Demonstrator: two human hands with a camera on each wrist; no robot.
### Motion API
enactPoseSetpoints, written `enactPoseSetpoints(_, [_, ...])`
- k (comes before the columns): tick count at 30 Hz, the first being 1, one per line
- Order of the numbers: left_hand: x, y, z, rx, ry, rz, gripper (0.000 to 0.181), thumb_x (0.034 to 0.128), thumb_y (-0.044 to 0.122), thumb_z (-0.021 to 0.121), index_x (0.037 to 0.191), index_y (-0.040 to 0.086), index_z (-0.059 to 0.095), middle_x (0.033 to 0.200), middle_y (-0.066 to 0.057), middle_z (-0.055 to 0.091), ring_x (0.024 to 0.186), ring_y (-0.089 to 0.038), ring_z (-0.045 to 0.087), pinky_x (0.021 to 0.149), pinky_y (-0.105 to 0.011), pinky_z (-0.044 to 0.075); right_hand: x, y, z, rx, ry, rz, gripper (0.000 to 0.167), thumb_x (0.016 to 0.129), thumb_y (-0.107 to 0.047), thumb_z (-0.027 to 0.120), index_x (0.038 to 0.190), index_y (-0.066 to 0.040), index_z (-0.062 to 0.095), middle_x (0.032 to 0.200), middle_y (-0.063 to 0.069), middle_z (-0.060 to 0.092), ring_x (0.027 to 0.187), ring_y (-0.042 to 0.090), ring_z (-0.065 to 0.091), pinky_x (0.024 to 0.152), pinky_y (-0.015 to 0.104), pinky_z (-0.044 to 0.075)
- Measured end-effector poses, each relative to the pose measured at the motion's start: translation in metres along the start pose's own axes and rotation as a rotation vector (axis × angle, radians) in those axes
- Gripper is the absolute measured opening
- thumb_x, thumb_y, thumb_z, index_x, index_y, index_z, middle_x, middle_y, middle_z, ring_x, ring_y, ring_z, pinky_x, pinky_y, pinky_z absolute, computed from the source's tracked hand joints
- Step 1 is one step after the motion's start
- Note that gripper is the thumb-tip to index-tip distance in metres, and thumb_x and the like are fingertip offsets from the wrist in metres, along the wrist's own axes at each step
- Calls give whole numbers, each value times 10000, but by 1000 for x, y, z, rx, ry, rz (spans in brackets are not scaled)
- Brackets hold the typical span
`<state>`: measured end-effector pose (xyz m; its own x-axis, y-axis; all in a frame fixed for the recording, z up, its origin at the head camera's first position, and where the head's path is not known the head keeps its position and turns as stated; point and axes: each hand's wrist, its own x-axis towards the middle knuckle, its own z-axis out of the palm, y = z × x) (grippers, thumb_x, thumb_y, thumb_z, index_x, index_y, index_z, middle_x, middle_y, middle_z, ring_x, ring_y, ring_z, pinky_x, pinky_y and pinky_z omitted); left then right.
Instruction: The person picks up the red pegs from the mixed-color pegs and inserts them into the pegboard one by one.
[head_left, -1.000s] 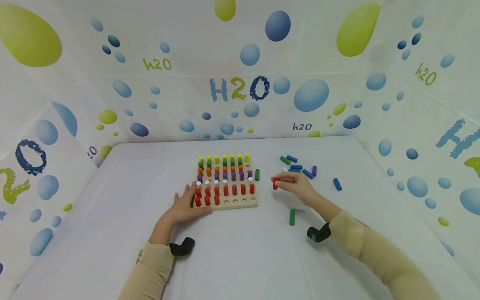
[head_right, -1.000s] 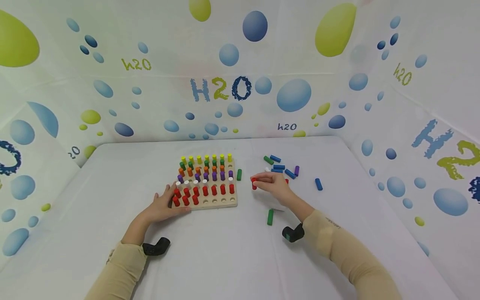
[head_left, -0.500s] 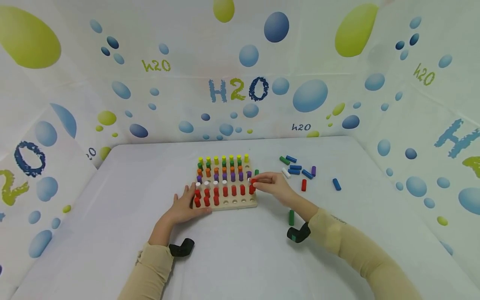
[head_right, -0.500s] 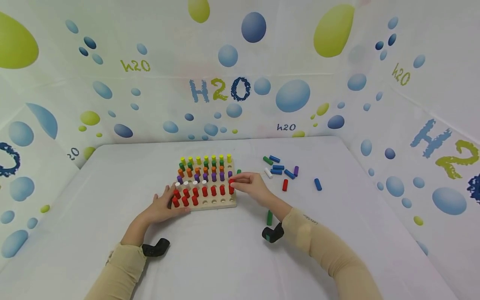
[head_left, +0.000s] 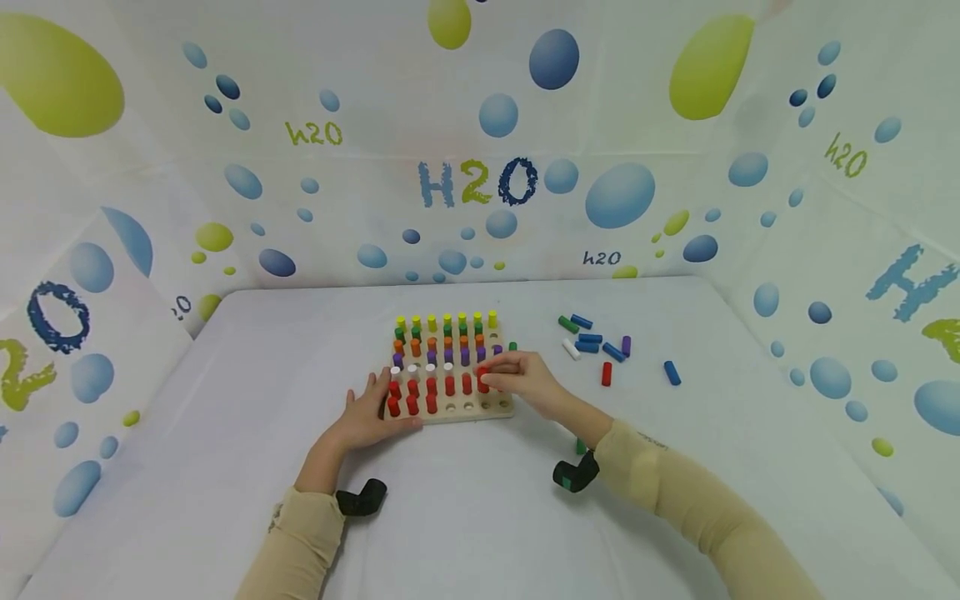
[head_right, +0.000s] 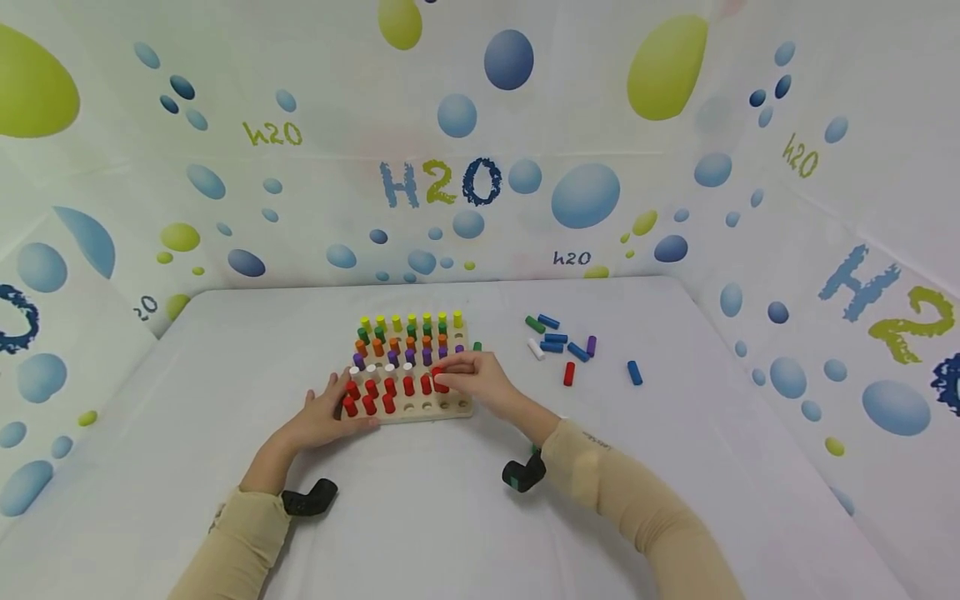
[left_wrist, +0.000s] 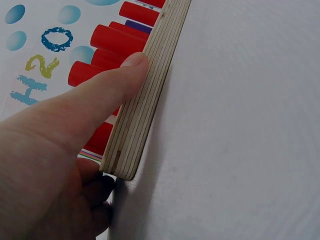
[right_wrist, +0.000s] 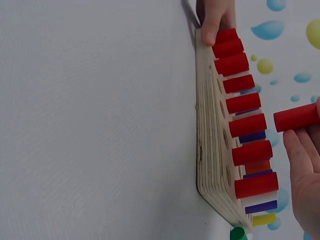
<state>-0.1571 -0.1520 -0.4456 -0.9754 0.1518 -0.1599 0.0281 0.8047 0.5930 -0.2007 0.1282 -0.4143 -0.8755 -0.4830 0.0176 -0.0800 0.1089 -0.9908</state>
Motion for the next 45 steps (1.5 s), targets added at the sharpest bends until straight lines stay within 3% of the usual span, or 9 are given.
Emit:
enactPoseSetpoints(7, [1,-1,-1,-2,-4,0,1134,707,619,646,1460,14,52,1495,-234,79,1373,-363,-35,1046,-558,-117,3,-2,13,-9,-6,6,274,862,-124,640,1096,16,626,1042,125,665,950,234,630,828,295,504])
enactPoseSetpoints(17, [0,0,0,-5,-4,10,1118,719,595,651,1455,-2,58,1488,-248,88,1370,-376,-22,1042,-559,-122,6,0,23,0,-43,8,316,874,-96,618,1143,65,581,1149,216,598,982,214,626,839,294,497])
enactPoseSetpoints(31, [0,0,0,-15,-21,3,1122,720,600,648,1456,1,50,1491,-246,68,1370,-376,-35,1038,-569,-123,10,2,43,-41,-29,11,244,845,-94,653,1064,13,637,1029,117,669,889,138,631,769,267,521])
enactPoseSetpoints(35, [0,0,0,-15,-18,0,1115,722,595,649,1457,4,53,1491,-244,68,1370,-375,-35,1037,-572,-119,13,7,46,-46,-32,-4,273,836,-95,666,1077,30,634,1052,153,658,910,145,636,766,256,519])
enactPoseSetpoints(38, [0,0,0,-14,-13,-2,1116,720,595,651,1458,7,55,1491,-242,74,1370,-375,-31,1037,-575,-115,14,10,47,-50,-37,-29,277,833,-77,665,1076,51,629,1057,176,651,917,164,643,764,266,523])
enactPoseSetpoints(45, [0,0,0,-11,-18,-5,1121,717,602,650,1459,10,54,1493,-237,74,1373,-364,-33,1042,-564,-119,2,-8,50,-44,-78,-64,248,846,12,616,1064,128,595,1070,255,618,919,199,646,808,405,513])
